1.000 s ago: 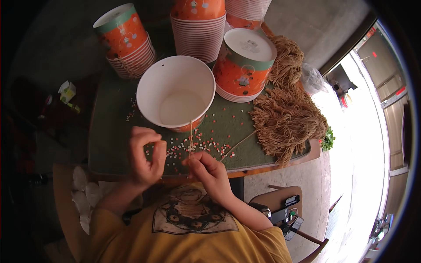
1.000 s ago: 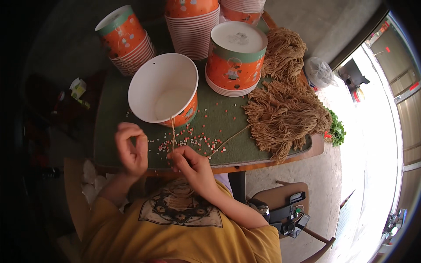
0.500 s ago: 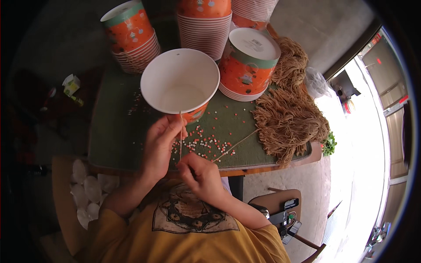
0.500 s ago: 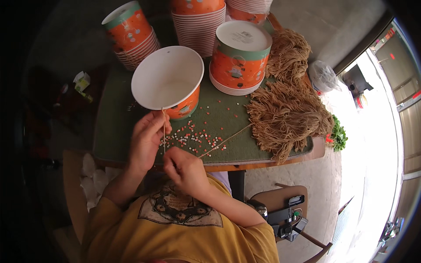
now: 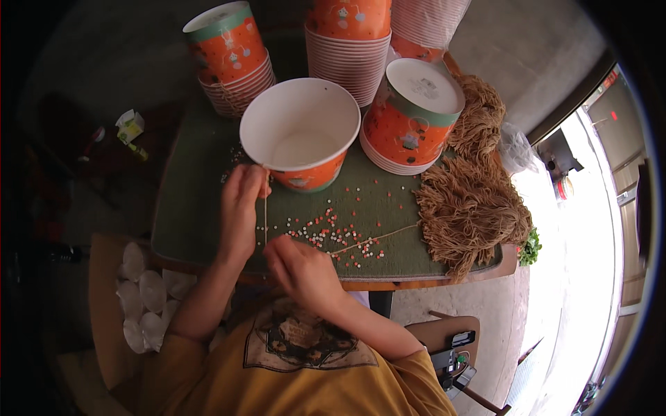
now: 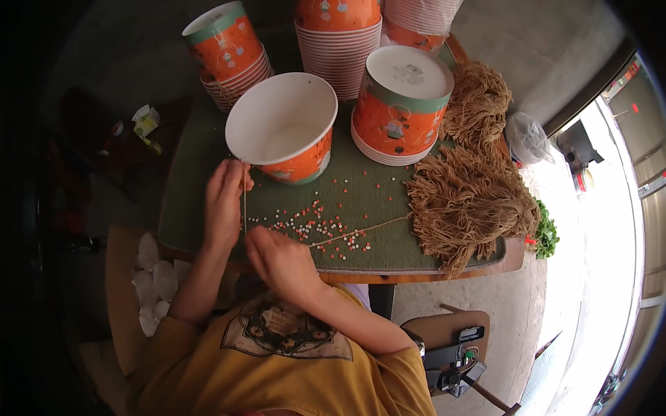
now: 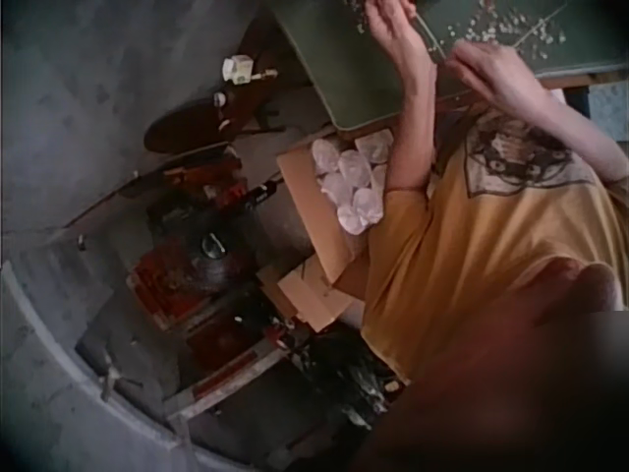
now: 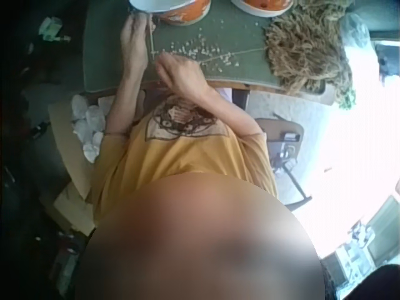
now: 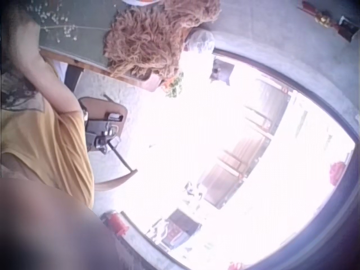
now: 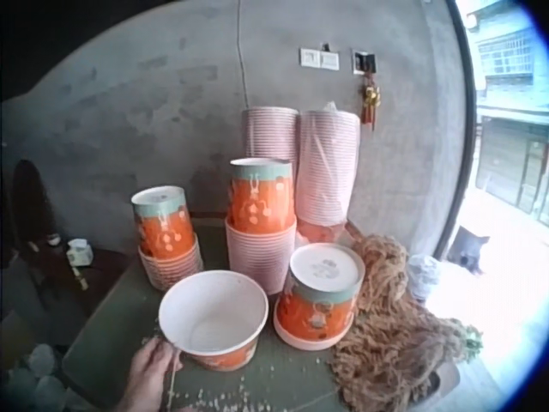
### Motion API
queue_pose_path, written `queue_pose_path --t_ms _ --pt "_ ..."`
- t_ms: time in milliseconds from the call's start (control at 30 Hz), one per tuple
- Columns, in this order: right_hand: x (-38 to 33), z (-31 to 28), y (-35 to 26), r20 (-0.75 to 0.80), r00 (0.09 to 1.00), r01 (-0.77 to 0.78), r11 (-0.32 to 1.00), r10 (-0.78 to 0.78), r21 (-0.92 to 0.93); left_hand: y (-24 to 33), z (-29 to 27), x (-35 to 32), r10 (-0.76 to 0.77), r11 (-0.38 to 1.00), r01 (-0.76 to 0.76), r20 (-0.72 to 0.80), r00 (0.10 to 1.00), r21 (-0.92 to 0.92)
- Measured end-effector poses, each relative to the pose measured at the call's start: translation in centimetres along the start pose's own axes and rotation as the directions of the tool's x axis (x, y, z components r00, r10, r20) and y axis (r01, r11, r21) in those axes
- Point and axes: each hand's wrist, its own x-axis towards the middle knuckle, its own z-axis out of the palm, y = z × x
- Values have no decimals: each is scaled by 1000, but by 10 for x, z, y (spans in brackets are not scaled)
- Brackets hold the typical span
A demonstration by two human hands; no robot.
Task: Assembling decorative paper buckets by threading a cord with beads through holes.
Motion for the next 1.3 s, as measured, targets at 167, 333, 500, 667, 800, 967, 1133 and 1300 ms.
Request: queue_pose_path --t_ms 167,333,500,667,800,967,1133,1300 --pt "-11 -59 -33 -35 995 84 986 -90 -146 -29 4 -50 219 833 -309 238 946 459" --pt "-23 -111 -48 -179 968 -99 925 174 367 18 54 -25 446 566 -640 460 768 519" --pt "-4 -139 -46 -303 861 -40 649 409 760 46 25 -1 350 469 -503 370 861 726" --pt "36 -127 -9 3 912 8 -24 411 1000 78 -53 37 244 529 -481 418 875 699" --pt "60 -94 9 214 898 -47 -402 384 915 72 -84 55 300 538 -578 501 811 614" --pt "69 -71 11 273 884 -84 -445 380 892 72 -63 -3 670 279 -570 268 692 773" --pt "66 -61 0 268 902 -55 -525 340 850 67 8 -60 155 682 -449 487 860 577" --pt "54 -60 4 123 895 -134 -5 428 991 46 14 -59 46 801 -315 472 880 509"
